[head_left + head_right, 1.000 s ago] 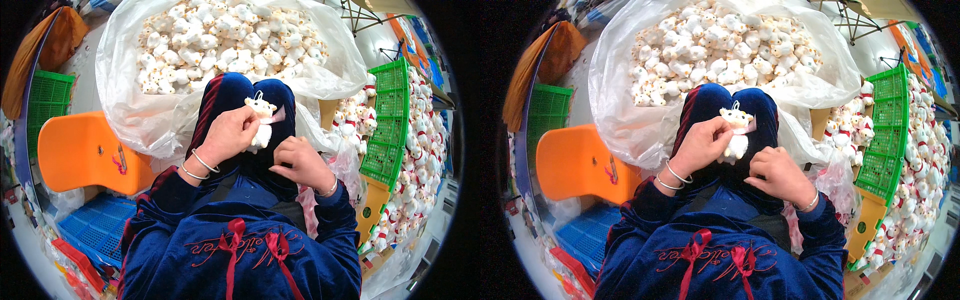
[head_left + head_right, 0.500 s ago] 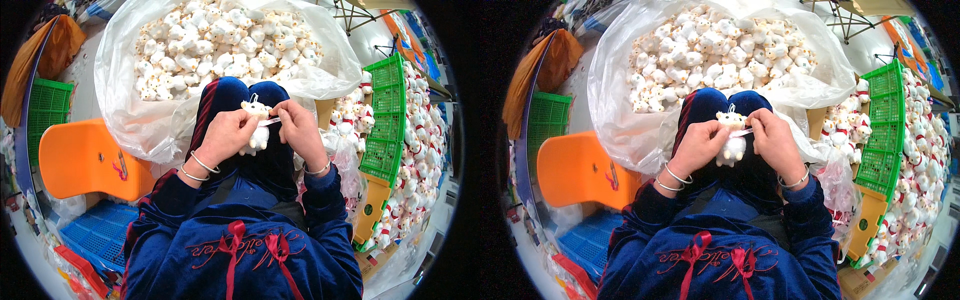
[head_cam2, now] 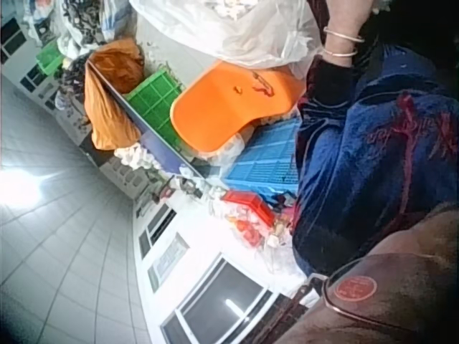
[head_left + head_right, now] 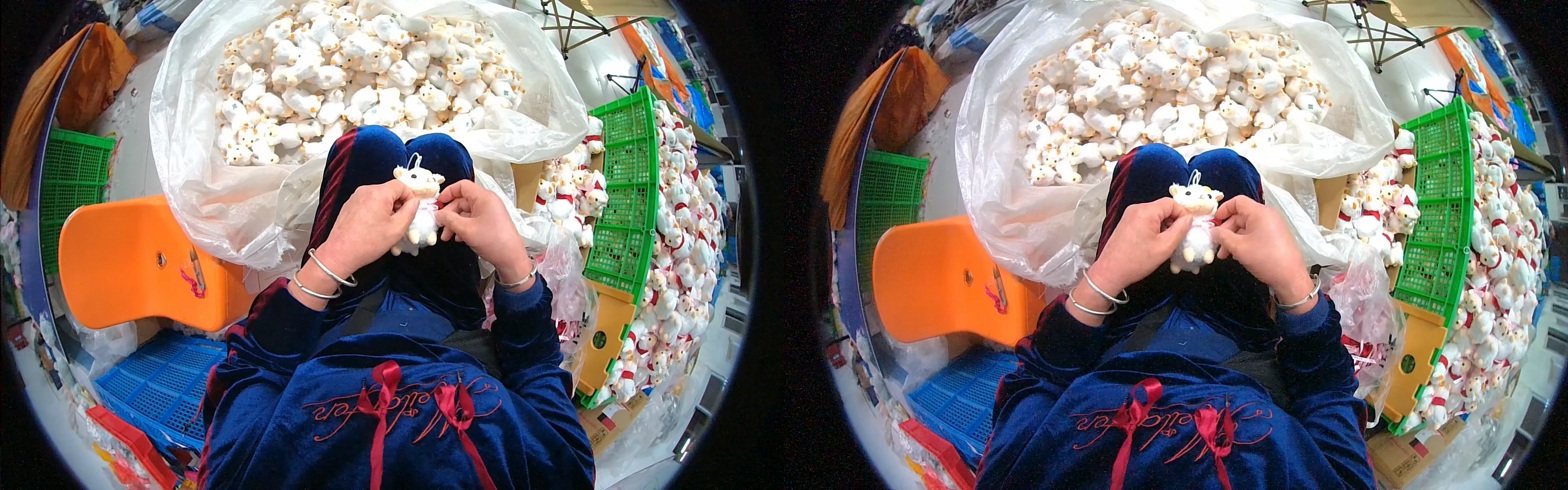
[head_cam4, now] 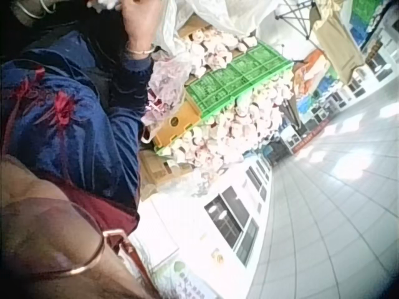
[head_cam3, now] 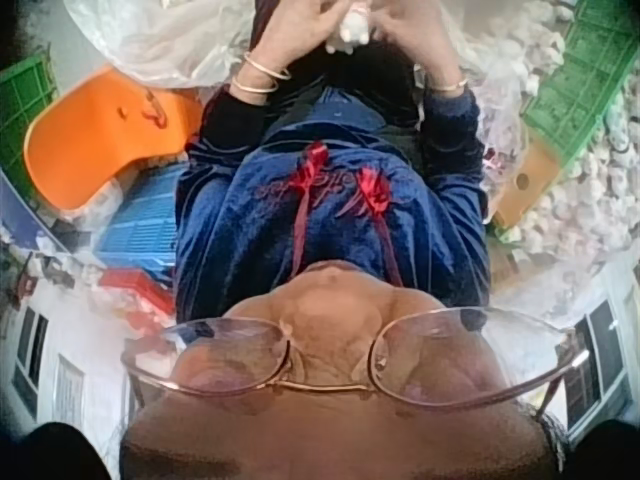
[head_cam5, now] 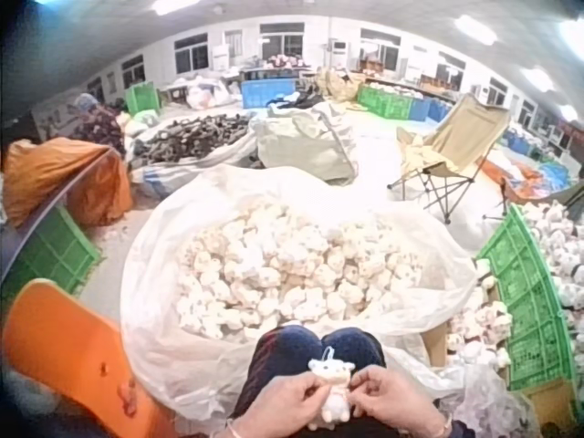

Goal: The person sits cross-legged and ties red ribbons around the necks of small white plush toys. They pick up each toy, wrap the ribbon, and adjust the knot before placing the finished item aside.

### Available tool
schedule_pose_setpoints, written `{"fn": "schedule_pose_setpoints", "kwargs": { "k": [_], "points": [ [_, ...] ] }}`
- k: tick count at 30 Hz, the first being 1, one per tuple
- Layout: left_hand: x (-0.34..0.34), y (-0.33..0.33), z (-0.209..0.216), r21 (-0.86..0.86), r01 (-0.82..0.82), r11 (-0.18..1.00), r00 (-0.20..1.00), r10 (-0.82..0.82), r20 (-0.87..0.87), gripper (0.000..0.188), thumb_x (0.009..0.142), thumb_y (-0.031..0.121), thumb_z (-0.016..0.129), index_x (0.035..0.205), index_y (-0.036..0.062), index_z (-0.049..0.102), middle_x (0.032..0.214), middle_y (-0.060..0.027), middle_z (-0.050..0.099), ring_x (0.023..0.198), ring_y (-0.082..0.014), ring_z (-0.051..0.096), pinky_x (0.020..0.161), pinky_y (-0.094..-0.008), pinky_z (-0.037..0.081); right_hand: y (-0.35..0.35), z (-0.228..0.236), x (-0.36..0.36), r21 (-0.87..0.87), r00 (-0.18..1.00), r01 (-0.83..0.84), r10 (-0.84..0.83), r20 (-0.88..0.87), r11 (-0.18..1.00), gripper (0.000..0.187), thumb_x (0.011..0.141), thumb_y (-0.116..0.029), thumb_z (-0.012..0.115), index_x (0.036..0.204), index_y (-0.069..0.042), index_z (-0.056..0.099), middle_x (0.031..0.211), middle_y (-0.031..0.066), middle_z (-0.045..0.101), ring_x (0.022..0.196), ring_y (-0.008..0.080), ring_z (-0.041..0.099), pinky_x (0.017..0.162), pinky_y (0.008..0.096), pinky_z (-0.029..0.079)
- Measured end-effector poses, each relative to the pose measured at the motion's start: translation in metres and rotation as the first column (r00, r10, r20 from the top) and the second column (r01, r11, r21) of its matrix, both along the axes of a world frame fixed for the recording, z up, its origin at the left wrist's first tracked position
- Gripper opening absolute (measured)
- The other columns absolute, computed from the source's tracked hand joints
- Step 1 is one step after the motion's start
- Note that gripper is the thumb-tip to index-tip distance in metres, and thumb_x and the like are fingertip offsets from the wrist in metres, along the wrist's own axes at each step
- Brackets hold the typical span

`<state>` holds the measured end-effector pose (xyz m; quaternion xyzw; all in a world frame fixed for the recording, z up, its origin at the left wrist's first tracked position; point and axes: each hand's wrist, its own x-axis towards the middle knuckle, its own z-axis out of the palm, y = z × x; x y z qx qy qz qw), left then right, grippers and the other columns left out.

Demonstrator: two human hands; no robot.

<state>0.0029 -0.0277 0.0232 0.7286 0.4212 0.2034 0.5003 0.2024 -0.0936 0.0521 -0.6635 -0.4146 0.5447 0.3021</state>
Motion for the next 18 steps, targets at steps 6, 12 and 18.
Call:
{"fn": "schedule_pose_setpoints", "kwargs": {
  "k": [6, 12, 18],
  "points": [
    [-0.001, 0.003, 0.003, -0.045, 0.007, 0.999, 1.0, -0.007, -0.007, 0.025, 0.094, 0.02, 0.07, 0.093, -0.0046, 0.071, 0.076, -0.0144, 0.072, 0.069, -0.0146, 0.069, 0.064, -0.0321, 0.054, -0.002, -0.019, -0.004, 0.084, 0.999, 0.01, -0.006, -0.042, 0.996, 0.014, 0.092, -0.008, 0.072, 0.1, 0.002, 0.066, 0.076, 0.0039, 0.069, 0.065, 0.0084, 0.065, 0.058, 0.0237, 0.05],
    [0.0, 0.001, -0.001, -0.048, -0.021, 0.999, 1.0, 0.02, -0.007, 0.025, 0.094, 0.021, 0.07, 0.089, -0.0037, 0.068, 0.074, -0.0119, 0.07, 0.067, -0.0128, 0.067, 0.063, -0.0306, 0.053, 0.001, -0.022, -0.008, 0.089, 1.0, 0.016, -0.013, -0.028, 0.996, 0.009, 0.094, -0.008, 0.072, 0.096, -0.002, 0.066, 0.082, -0.0001, 0.065, 0.064, 0.0045, 0.056, 0.058, 0.0198, 0.045],
    [-0.002, -0.008, -0.007, -0.108, -0.069, 0.992, 0.987, 0.083, 0.136, 0.022, 0.097, 0.021, 0.065, 0.094, -0.0002, 0.067, 0.074, -0.0134, 0.069, 0.063, -0.0215, 0.068, 0.06, -0.0344, 0.053, -0.005, -0.034, -0.008, 0.164, 0.988, 0.085, -0.061, -0.142, 0.983, 0.014, 0.096, -0.013, 0.069, 0.094, 0.0, 0.067, 0.079, 0.0005, 0.065, 0.069, 0.0062, 0.059, 0.063, 0.0231, 0.048]
  ]
}}
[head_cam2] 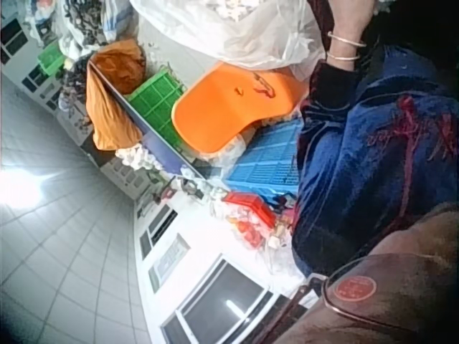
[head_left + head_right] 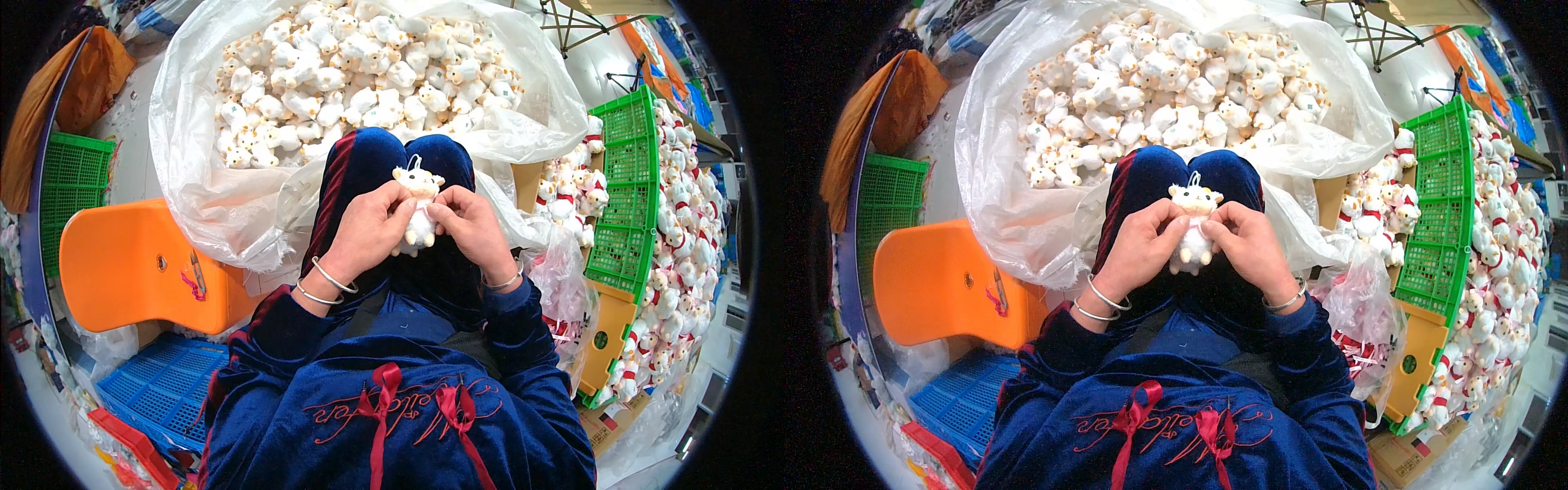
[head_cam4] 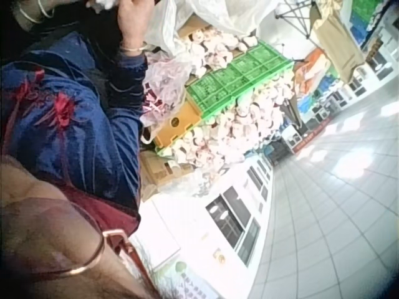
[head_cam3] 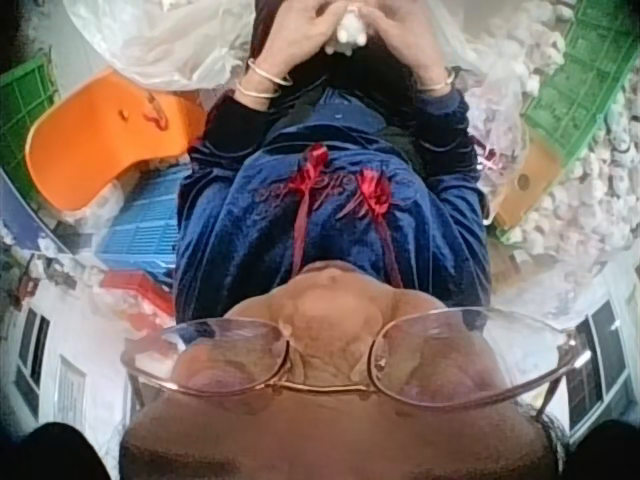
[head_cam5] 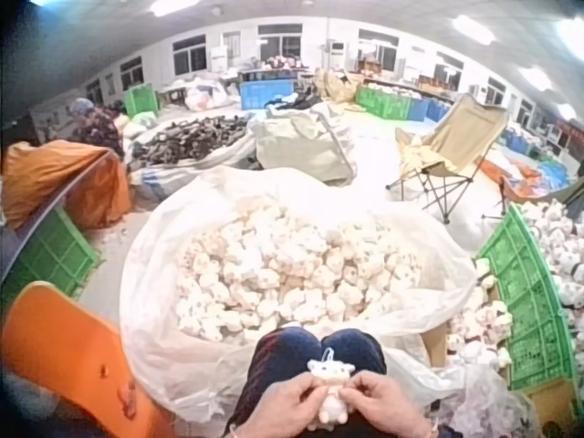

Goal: The person sits cross-legged and ties red ribbons around the necks of small white plush toys. They pick up each toy, wrap the ribbon, and adjust the knot before placing the finished item aside.

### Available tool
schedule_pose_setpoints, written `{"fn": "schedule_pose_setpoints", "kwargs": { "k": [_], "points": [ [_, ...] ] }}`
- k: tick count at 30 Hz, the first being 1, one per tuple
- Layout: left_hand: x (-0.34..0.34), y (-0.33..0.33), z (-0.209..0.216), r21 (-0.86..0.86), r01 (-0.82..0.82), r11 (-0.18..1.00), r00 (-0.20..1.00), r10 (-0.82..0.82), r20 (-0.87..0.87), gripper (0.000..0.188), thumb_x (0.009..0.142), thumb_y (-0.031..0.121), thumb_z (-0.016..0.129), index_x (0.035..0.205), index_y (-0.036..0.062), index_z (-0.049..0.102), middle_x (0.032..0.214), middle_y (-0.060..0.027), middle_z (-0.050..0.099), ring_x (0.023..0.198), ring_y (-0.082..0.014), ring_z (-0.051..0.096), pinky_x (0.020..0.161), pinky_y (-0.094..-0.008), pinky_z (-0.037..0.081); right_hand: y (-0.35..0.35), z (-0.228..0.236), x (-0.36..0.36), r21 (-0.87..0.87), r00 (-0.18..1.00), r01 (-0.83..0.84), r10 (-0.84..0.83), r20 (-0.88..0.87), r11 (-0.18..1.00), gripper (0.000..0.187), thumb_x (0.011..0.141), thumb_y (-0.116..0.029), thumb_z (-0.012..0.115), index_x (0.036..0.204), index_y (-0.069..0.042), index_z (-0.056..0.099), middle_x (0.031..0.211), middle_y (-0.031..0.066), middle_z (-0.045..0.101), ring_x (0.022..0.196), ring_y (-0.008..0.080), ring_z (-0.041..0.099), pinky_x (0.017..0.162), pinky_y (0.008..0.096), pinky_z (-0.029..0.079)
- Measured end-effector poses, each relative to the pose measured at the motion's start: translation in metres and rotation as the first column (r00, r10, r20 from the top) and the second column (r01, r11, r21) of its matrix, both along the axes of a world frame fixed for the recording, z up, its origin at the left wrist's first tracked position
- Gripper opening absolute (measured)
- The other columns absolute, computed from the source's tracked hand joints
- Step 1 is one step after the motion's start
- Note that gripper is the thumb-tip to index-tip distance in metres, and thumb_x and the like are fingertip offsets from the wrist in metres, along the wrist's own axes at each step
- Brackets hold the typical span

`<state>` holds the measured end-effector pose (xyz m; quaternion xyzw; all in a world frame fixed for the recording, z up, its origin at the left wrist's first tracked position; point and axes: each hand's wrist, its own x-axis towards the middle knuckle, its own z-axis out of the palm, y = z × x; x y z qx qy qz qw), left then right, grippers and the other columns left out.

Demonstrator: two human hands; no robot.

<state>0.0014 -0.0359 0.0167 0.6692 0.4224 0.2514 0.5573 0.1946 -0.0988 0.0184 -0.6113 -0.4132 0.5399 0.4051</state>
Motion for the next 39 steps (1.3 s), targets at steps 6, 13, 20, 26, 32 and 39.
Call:
{"fn": "schedule_pose_setpoints", "kwargs": {
  "k": [6, 13, 20, 26, 32, 39],
  "points": [
    [-0.004, -0.003, 0.0, -0.106, 0.014, 0.994, 0.998, -0.006, 0.07, 0.023, 0.102, 0.02, 0.061, 0.096, -0.0017, 0.066, 0.077, -0.0058, 0.067, 0.069, -0.0091, 0.061, 0.064, -0.0275, 0.05, -0.002, -0.002, 0.003, -0.008, 0.999, -0.008, 0.008, -0.049, 1.0, 0.014, 0.097, -0.013, 0.068, 0.096, 0.001, 0.067, 0.081, 0.0014, 0.067, 0.07, 0.0068, 0.06, 0.064, 0.0233, 0.049],
    [-0.006, 0.007, -0.005, -0.148, 0.01, 0.989, 1.0, -0.013, -0.018, 0.027, 0.101, 0.022, 0.064, 0.095, -0.0031, 0.071, 0.072, -0.003, 0.068, 0.065, -0.0071, 0.061, 0.06, -0.027, 0.05, 0.002, 0.003, 0.0, -0.058, 0.999, -0.037, 0.038, 0.017, 0.998, 0.015, 0.096, -0.014, 0.071, 0.095, 0.001, 0.068, 0.081, 0.0007, 0.067, 0.068, 0.0064, 0.06, 0.062, 0.0236, 0.049],
    [-0.003, 0.008, 0.0, -0.077, 0.042, 0.996, 0.994, -0.049, -0.099, 0.029, 0.096, 0.024, 0.072, 0.09, -0.0037, 0.069, 0.07, -0.0045, 0.068, 0.061, -0.0083, 0.06, 0.056, -0.028, 0.049, 0.002, 0.001, -0.006, -0.032, 0.999, -0.008, 0.009, 0.05, 0.999, 0.017, 0.095, -0.015, 0.072, 0.092, 0.001, 0.068, 0.079, -0.0003, 0.066, 0.067, 0.0052, 0.057, 0.06, 0.0227, 0.047],
    [0.002, 0.009, 0.003, -0.049, 0.044, 0.998, 0.992, -0.049, -0.114, 0.027, 0.097, 0.023, 0.069, 0.091, -0.0031, 0.069, 0.071, -0.0042, 0.068, 0.064, -0.0075, 0.059, 0.058, -0.0281, 0.049, 0.002, -0.004, -0.008, -0.021, 0.999, 0.029, -0.028, 0.033, 0.999, 0.017, 0.096, -0.015, 0.071, 0.092, 0.002, 0.069, 0.078, 0.0001, 0.066, 0.066, 0.005, 0.056, 0.059, 0.0223, 0.046],
    [-0.004, 0.003, -0.01, -0.155, 0.048, 0.987, 0.999, -0.048, 0.006, 0.025, 0.102, 0.021, 0.061, 0.101, -0.0021, 0.07, 0.083, -0.0021, 0.07, 0.071, -0.0066, 0.06, 0.064, -0.0265, 0.05, 0.0, -0.007, -0.005, -0.021, 0.998, 0.035, -0.036, -0.048, 0.999, 0.014, 0.099, -0.014, 0.069, 0.096, 0.0, 0.069, 0.078, -0.0018, 0.065, 0.065, 0.0032, 0.054, 0.059, 0.0191, 0.043],
    [-0.009, 0.008, -0.02, -0.19, 0.098, 0.977, 0.995, -0.092, 0.04, 0.026, 0.103, 0.021, 0.059, 0.103, -0.002, 0.07, 0.085, -0.0039, 0.07, 0.074, -0.0064, 0.062, 0.065, -0.0255, 0.051, -0.001, -0.007, 0.002, -0.043, 0.999, -0.009, 0.011, 0.034, 0.999, 0.021, 0.098, -0.018, 0.068, 0.097, 0.003, 0.072, 0.079, -0.0005, 0.068, 0.066, 0.0039, 0.055, 0.058, 0.0229, 0.044]
  ]
}}
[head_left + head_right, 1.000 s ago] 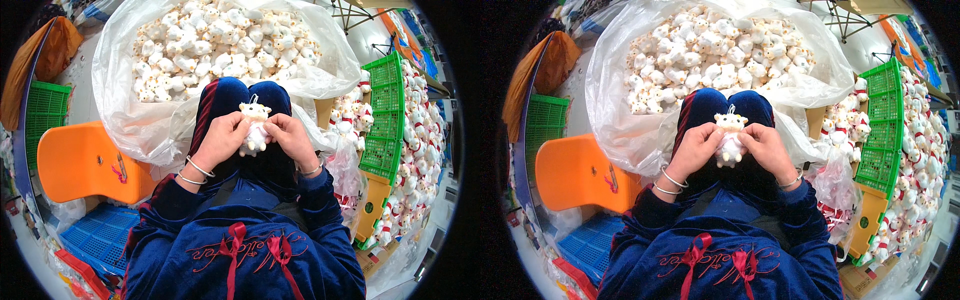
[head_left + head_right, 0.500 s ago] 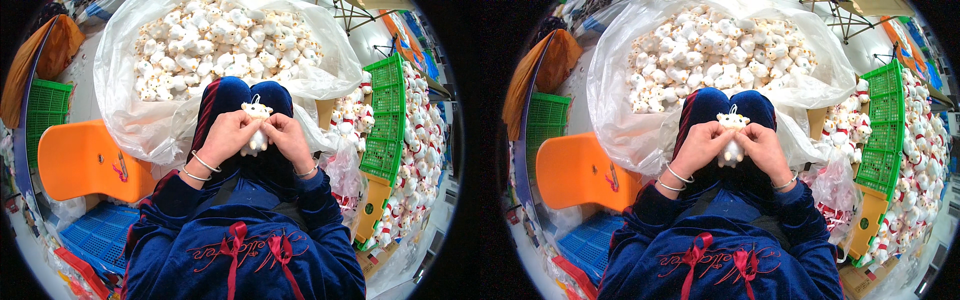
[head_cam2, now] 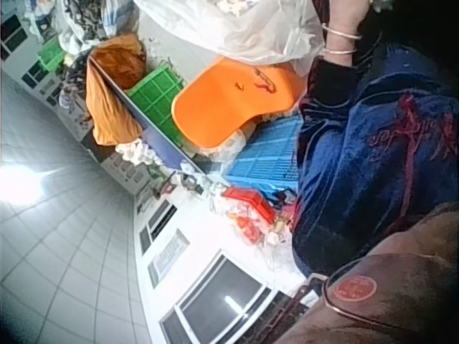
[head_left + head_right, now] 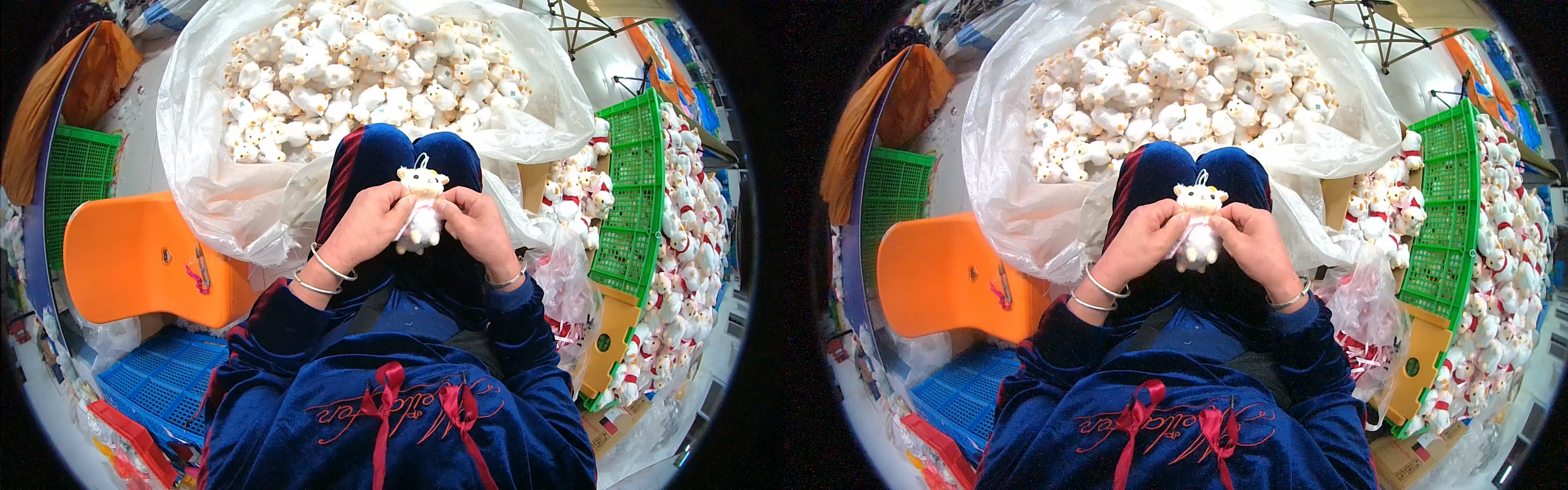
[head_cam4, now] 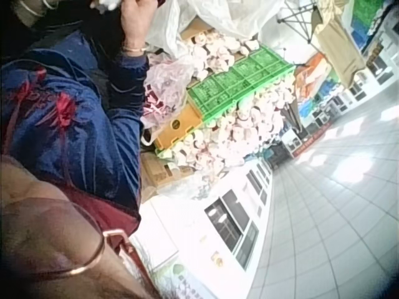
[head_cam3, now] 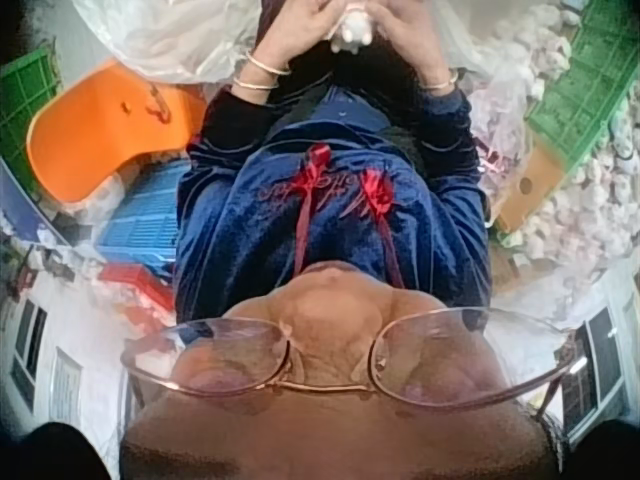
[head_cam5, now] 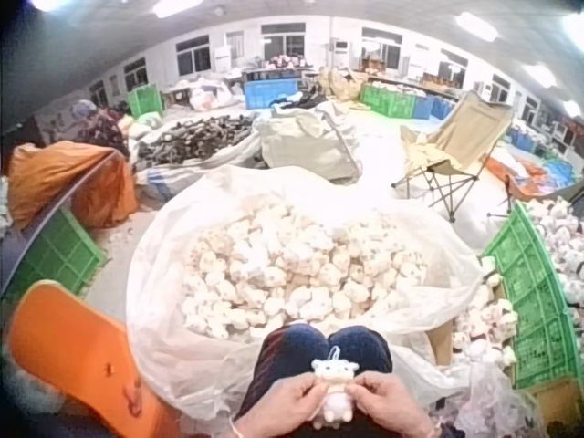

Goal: The person sits cross-legged and ties red ribbons around the necks of small white plush toys. They pick up each toy, wrap the ribbon, and adjust the knot before placing the finished item aside.

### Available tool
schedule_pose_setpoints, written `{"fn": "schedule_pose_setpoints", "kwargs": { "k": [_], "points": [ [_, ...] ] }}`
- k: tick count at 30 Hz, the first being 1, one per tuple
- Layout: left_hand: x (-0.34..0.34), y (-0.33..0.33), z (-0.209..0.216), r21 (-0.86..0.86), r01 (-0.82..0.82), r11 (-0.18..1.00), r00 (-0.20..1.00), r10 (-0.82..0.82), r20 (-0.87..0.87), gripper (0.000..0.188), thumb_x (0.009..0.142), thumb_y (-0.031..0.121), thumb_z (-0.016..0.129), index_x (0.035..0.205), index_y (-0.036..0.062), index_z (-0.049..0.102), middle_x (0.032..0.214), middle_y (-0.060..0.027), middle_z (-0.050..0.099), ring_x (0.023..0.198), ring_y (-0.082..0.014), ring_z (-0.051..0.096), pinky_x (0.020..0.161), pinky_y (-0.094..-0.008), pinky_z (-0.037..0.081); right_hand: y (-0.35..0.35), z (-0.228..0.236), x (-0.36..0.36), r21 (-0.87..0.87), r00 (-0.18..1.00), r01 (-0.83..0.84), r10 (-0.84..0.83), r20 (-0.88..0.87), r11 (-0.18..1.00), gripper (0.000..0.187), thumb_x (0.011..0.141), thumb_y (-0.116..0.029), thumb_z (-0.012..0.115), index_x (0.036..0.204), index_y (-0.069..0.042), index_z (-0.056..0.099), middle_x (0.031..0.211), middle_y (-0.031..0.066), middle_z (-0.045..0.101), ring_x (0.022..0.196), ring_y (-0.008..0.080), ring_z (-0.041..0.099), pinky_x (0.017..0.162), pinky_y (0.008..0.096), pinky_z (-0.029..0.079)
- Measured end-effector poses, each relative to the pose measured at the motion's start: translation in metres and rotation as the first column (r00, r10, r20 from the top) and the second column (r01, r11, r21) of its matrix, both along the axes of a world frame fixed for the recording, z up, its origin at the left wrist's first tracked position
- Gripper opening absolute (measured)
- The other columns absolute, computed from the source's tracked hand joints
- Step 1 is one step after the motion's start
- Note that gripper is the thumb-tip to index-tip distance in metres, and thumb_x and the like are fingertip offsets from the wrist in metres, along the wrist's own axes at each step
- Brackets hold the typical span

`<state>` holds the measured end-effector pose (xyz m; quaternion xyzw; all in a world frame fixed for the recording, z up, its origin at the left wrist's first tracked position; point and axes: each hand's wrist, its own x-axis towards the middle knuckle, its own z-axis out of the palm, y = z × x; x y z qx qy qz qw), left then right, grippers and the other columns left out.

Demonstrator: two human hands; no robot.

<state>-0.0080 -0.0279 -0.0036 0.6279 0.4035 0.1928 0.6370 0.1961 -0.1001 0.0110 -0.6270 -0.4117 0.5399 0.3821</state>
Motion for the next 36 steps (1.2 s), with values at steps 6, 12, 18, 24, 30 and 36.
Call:
{"fn": "schedule_pose_setpoints", "kwargs": {
  "k": [6, 12, 18, 24, 30, 36],
  "points": [
    [0.01, 0.002, 0.022, -0.008, -0.026, 1.0, 0.996, 0.025, -0.089, 0.028, 0.101, 0.024, 0.064, 0.092, -0.0025, 0.07, 0.073, -0.0031, 0.068, 0.067, -0.0069, 0.062, 0.059, -0.0259, 0.05, 0.003, -0.001, -0.01, 0.075, 0.994, 0.015, -0.023, 0.106, 0.997, 0.021, 0.1, -0.021, 0.068, 0.092, -0.002, 0.07, 0.076, -0.0058, 0.061, 0.063, 0.0004, 0.046, 0.054, 0.0195, 0.035],
    [0.008, -0.002, 0.006, 0.109, -0.054, 0.993, 0.998, 0.058, -0.036, 0.027, 0.102, 0.022, 0.063, 0.095, -0.0033, 0.069, 0.075, -0.0042, 0.069, 0.067, -0.0077, 0.063, 0.06, -0.027, 0.051, 0.002, -0.006, -0.003, 0.014, 0.994, 0.051, -0.05, -0.1, 0.999, 0.018, 0.1, -0.019, 0.068, 0.094, -0.002, 0.07, 0.075, -0.0056, 0.06, 0.06, 0.0002, 0.044, 0.052, 0.0184, 0.032],
    [0.003, -0.004, 0.002, 0.143, -0.042, 0.989, 0.999, 0.046, -0.023, 0.025, 0.103, 0.019, 0.059, 0.098, -0.004, 0.069, 0.08, -0.0054, 0.07, 0.07, -0.0086, 0.063, 0.063, -0.0273, 0.052, 0.001, -0.002, -0.001, -0.038, 0.989, 0.04, -0.045, -0.144, 0.998, 0.018, 0.101, -0.018, 0.066, 0.095, -0.002, 0.069, 0.074, -0.0047, 0.06, 0.058, 0.0007, 0.045, 0.051, 0.0184, 0.033],
    [-0.001, 0.002, 0.015, 0.002, -0.031, 1.0, 0.999, 0.031, -0.034, 0.023, 0.102, 0.019, 0.06, 0.101, -0.0024, 0.068, 0.078, -0.0063, 0.07, 0.07, -0.0111, 0.064, 0.064, -0.0303, 0.052, 0.0, -0.002, -0.002, -0.033, 0.996, 0.042, -0.045, -0.072, 0.999, 0.022, 0.102, -0.019, 0.063, 0.092, 0.0, 0.068, 0.068, -0.0043, 0.058, 0.058, 0.0028, 0.047, 0.051, 0.0226, 0.038],
    [-0.007, 0.007, 0.025, 0.313, 0.031, 0.949, 0.988, 0.017, -0.151, 0.018, 0.099, 0.015, 0.063, 0.106, -0.0001, 0.068, 0.078, -0.0134, 0.07, 0.069, -0.0169, 0.068, 0.065, -0.0327, 0.054, -0.001, -0.001, -0.004, 0.023, 0.998, 0.022, -0.02, -0.055, 1.0, 0.025, 0.105, -0.021, 0.059, 0.093, -0.001, 0.066, 0.068, -0.0032, 0.057, 0.057, 0.0044, 0.05, 0.052, 0.0231, 0.04],
    [-0.006, 0.012, 0.025, 0.511, 0.122, 0.851, 0.99, -0.071, -0.118, 0.016, 0.094, 0.012, 0.068, 0.109, 0.0062, 0.07, 0.088, -0.0145, 0.073, 0.075, -0.0262, 0.072, 0.069, -0.0357, 0.056, 0.001, 0.006, -0.004, 0.012, 0.995, 0.029, -0.027, -0.097, 1.0, 0.017, 0.104, -0.015, 0.058, 0.099, 0.001, 0.064, 0.075, -0.0003, 0.061, 0.058, 0.0049, 0.053, 0.053, 0.0225, 0.042]
  ]
}}
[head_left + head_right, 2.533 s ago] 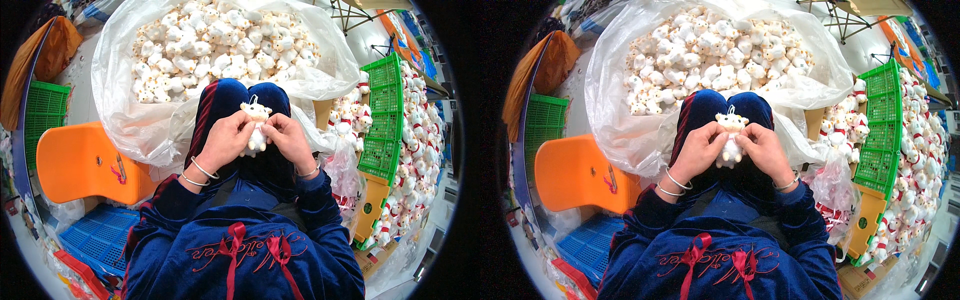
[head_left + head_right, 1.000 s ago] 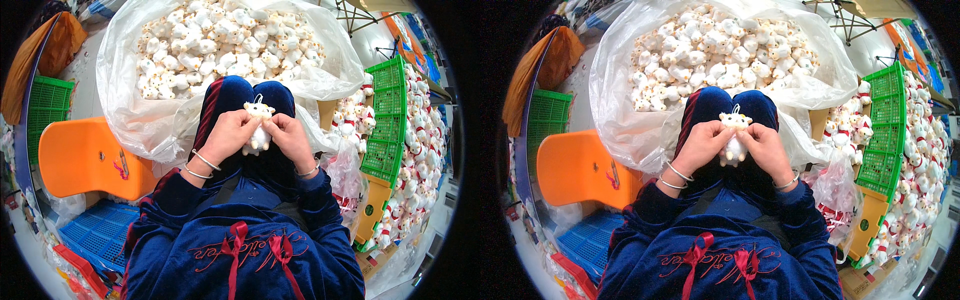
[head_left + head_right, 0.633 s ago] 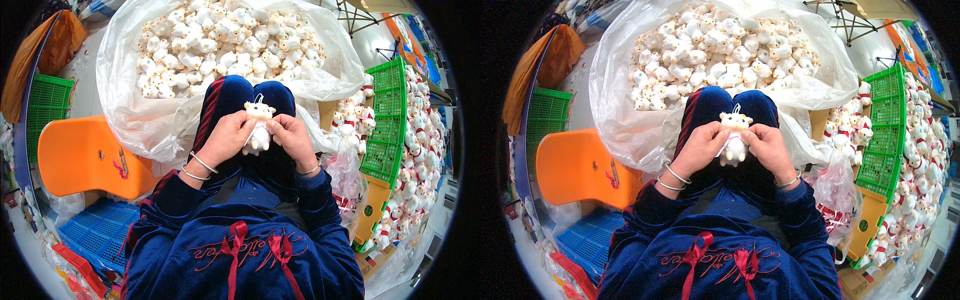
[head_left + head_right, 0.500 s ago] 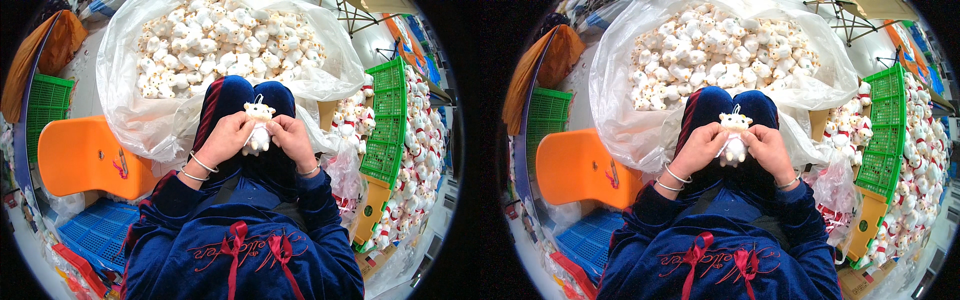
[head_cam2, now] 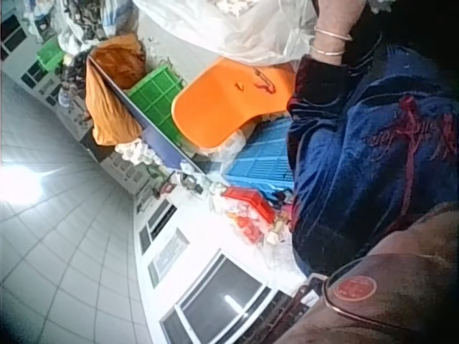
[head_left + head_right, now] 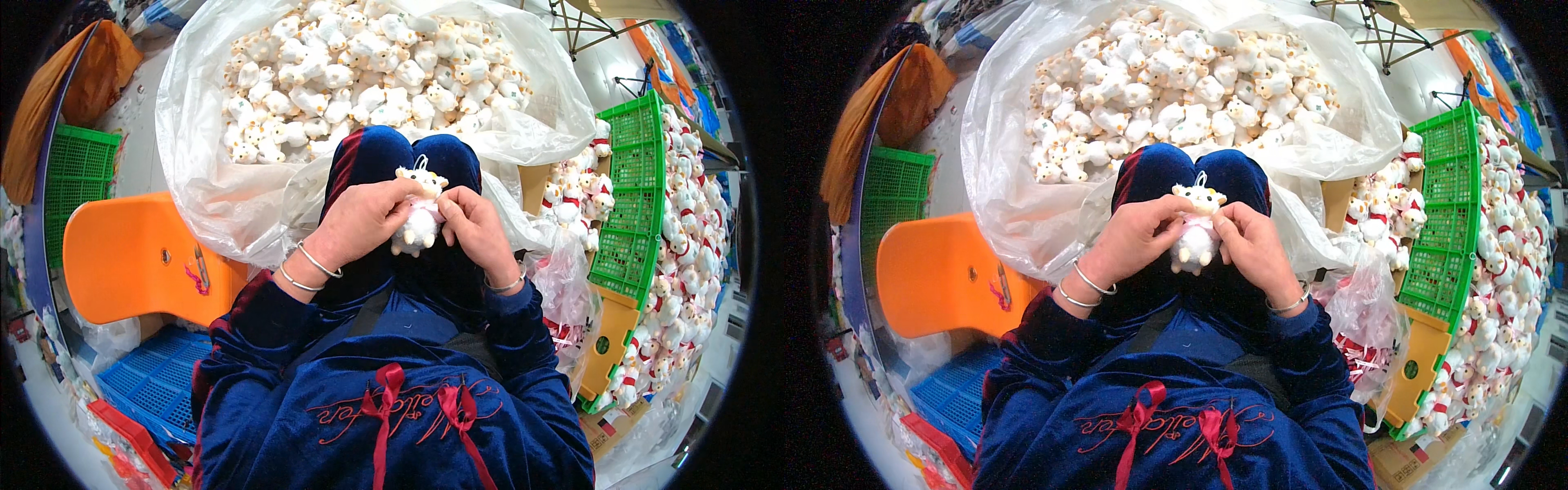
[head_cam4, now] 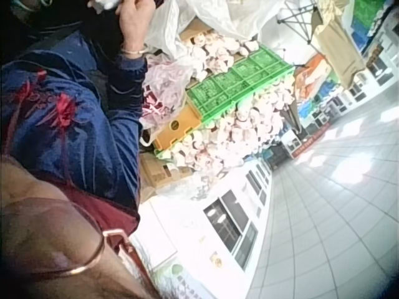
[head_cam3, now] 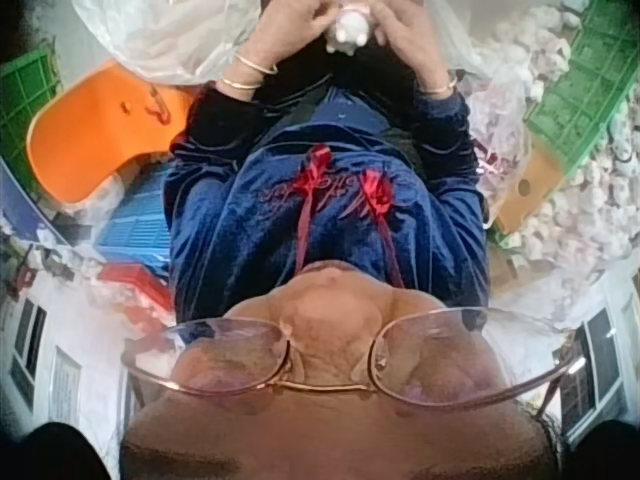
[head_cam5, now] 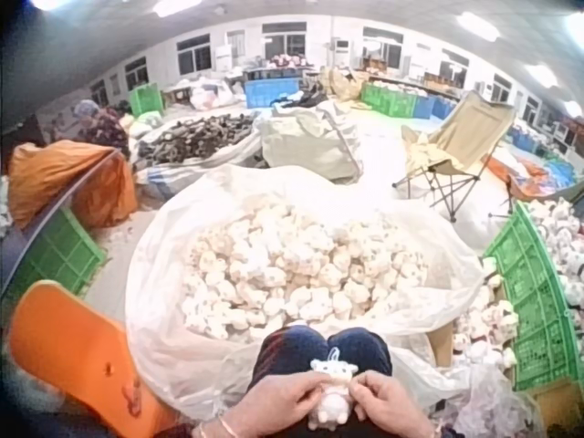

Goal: The person sits cross-legged and ties red ribbons around the necks of small white plush toys. They pick up each toy, wrap the ribbon, and adjust the knot before placing the finished item aside.

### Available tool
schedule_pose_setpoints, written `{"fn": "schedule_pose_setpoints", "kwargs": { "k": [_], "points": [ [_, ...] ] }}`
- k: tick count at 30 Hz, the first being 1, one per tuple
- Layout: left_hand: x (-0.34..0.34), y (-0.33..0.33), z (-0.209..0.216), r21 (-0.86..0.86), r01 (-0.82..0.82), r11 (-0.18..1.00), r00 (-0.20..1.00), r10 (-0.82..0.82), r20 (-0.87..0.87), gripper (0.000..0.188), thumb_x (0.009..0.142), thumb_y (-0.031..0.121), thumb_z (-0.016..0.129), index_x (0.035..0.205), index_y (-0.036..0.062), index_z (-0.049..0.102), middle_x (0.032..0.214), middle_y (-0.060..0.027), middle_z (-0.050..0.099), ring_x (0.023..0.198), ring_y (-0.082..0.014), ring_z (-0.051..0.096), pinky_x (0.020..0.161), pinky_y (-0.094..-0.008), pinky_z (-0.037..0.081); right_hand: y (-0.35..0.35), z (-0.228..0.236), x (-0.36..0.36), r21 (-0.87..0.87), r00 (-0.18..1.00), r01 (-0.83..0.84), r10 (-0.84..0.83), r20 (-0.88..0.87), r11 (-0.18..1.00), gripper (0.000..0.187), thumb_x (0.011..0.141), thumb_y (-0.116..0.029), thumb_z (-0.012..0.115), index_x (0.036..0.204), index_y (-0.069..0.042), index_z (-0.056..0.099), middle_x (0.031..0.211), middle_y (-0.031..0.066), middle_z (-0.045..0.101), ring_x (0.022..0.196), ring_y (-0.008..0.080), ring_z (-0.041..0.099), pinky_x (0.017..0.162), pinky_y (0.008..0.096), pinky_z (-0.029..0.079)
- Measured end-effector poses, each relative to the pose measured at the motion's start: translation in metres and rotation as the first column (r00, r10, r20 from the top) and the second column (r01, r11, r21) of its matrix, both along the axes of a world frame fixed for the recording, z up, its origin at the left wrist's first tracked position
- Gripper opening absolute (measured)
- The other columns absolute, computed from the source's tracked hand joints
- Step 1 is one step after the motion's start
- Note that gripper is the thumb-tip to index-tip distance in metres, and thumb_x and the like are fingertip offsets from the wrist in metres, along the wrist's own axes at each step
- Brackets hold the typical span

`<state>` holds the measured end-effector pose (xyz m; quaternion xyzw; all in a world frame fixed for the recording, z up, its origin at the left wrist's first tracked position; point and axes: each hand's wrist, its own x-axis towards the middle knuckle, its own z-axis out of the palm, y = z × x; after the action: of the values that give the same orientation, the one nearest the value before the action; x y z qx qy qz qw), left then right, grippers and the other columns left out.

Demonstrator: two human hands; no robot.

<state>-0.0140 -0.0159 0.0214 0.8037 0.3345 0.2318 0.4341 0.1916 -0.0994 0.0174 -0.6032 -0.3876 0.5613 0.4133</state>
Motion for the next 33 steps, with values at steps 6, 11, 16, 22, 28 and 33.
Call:
{"fn": "schedule_pose_setpoints", "kwargs": {
  "k": [6, 11, 16, 22, 28, 33],
  "points": [
    [0.002, 0.003, -0.001, 0.084, 0.058, 0.995, 0.998, -0.057, -0.019, 0.016, 0.092, 0.012, 0.07, 0.107, 0.0071, 0.071, 0.093, -0.0137, 0.072, 0.081, -0.0308, 0.072, 0.071, -0.038, 0.057, -0.002, 0.008, 0.003, 0.057, 0.998, -0.056, 0.054, 0.036, 0.997, 0.009, 0.098, -0.003, 0.063, 0.104, 0.003, 0.063, 0.08, 0.0023, 0.067, 0.063, 0.0054, 0.059, 0.057, 0.0228, 0.049],
    [0.003, 0.002, -0.005, 0.069, 0.059, 0.996, 0.997, -0.055, -0.049, 0.015, 0.092, 0.014, 0.07, 0.105, 0.0069, 0.071, 0.091, -0.0146, 0.071, 0.082, -0.032, 0.072, 0.072, -0.0385, 0.057, 0.002, 0.009, 0.002, 0.16, 0.969, -0.124, 0.086, 0.23, 0.979, 0.01, 0.095, -0.004, 0.067, 0.103, 0.002, 0.065, 0.081, 0.0068, 0.072, 0.069, 0.0081, 0.066, 0.062, 0.0256, 0.054],
    [0.002, 0.003, -0.001, 0.051, 0.078, 0.996, 0.996, -0.076, -0.045, 0.015, 0.093, 0.015, 0.069, 0.105, 0.0062, 0.07, 0.09, -0.0156, 0.071, 0.082, -0.0334, 0.071, 0.072, -0.0396, 0.056, 0.004, 0.01, 0.003, 0.215, 0.931, -0.186, 0.102, 0.351, 0.959, 0.01, 0.092, -0.005, 0.069, 0.1, 0.001, 0.067, 0.077, 0.0087, 0.072, 0.067, 0.0106, 0.068, 0.062, 0.027, 0.054],
    [0.003, 0.001, -0.008, 0.091, 0.044, 0.995, 0.996, -0.037, -0.08, 0.014, 0.093, 0.017, 0.067, 0.103, 0.0065, 0.068, 0.09, -0.0171, 0.07, 0.082, -0.0359, 0.071, 0.07, -0.0414, 0.056, 0.006, 0.011, 0.002, 0.204, 0.891, -0.216, 0.107, 0.441, 0.955, 0.012, 0.091, -0.009, 0.07, 0.097, 0.001, 0.066, 0.074, 0.011, 0.07, 0.063, 0.0149, 0.067, 0.06, 0.029, 0.053],
    [0.006, -0.002, -0.011, 0.127, -0.002, 0.992, 0.992, 0.018, -0.123, 0.012, 0.093, 0.016, 0.066, 0.098, 0.0057, 0.064, 0.085, -0.0164, 0.069, 0.078, -0.0368, 0.07, 0.066, -0.0443, 0.055, 0.007, 0.008, 0.004, 0.196, 0.896, -0.201, 0.1, 0.432, 0.96, 0.012, 0.09, -0.008, 0.069, 0.094, 0.001, 0.065, 0.073, 0.0105, 0.068, 0.063, 0.0136, 0.065, 0.06, 0.029, 0.052],
    [0.005, -0.002, -0.009, 0.125, -0.014, 0.992, 0.995, 0.026, -0.097, 0.012, 0.093, 0.016, 0.067, 0.098, 0.0061, 0.064, 0.086, -0.0164, 0.069, 0.078, -0.0359, 0.07, 0.067, -0.0433, 0.055, 0.005, 0.002, 0.007, 0.16, 0.929, -0.17, 0.104, 0.356, 0.972, 0.01, 0.09, -0.007, 0.068, 0.093, 0.002, 0.064, 0.072, 0.0092, 0.068, 0.062, 0.0108, 0.063, 0.059, 0.0288, 0.051]
  ]
}}
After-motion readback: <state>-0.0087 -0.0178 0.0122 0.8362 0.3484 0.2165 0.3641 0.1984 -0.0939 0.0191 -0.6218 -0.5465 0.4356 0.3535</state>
